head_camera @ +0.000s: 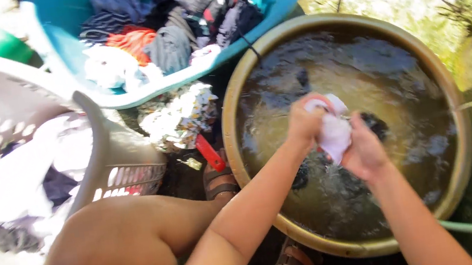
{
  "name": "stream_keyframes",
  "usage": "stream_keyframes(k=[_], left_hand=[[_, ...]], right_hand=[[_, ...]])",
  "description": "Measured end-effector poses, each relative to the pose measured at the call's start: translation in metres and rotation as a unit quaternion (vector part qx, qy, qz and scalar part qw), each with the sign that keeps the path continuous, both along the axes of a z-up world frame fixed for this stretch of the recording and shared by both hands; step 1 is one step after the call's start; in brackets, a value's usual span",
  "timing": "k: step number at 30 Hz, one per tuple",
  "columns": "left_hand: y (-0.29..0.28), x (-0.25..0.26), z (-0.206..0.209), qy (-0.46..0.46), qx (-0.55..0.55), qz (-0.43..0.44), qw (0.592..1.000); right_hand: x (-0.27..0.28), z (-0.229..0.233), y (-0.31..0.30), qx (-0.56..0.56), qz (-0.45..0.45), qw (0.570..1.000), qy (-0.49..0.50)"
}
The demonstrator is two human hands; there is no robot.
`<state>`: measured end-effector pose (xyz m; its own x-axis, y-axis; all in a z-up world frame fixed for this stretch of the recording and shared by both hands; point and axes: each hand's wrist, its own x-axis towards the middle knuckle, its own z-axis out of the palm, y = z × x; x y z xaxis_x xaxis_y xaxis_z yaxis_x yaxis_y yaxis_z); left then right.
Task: Washing clothes by hand in a metal basin outdoors using a hose.
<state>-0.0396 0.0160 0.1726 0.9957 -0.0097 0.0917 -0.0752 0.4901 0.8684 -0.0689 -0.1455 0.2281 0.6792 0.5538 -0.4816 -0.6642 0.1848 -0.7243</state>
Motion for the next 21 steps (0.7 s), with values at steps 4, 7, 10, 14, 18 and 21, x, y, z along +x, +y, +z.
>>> stream_keyframes(k=[4,7,10,14,18,21], left_hand=[[0.142,0.044,-0.006,0.179,-0.396,0.292,0.852],[0.234,0.031,0.073,0.144,-0.386,0.484,0.772],[0.312,0.052,0.040,0.186,-0.255,0.639,0.702],[0.240,0.055,0.026,0.271,-0.087,0.603,0.745],[0.094,0.041,-0.019,-0.016,0.281,0.523,0.804],[0.009,0.017,-0.069,0.075,0.278,0.309,0.906]], right_hand=[[0.008,0.095,0.052,0.046,-0.012,0.996,-0.070],[0.019,0.082,0.036,-0.018,-0.037,0.992,-0.121],[0.034,0.035,0.003,-0.129,-0.091,0.983,-0.095],[0.058,-0.091,-0.090,-0.464,-0.118,0.842,-0.250],[0.039,-0.124,-0.108,-0.701,0.009,0.641,-0.313],[0.022,-0.167,-0.088,-0.709,0.110,0.656,-0.236]])
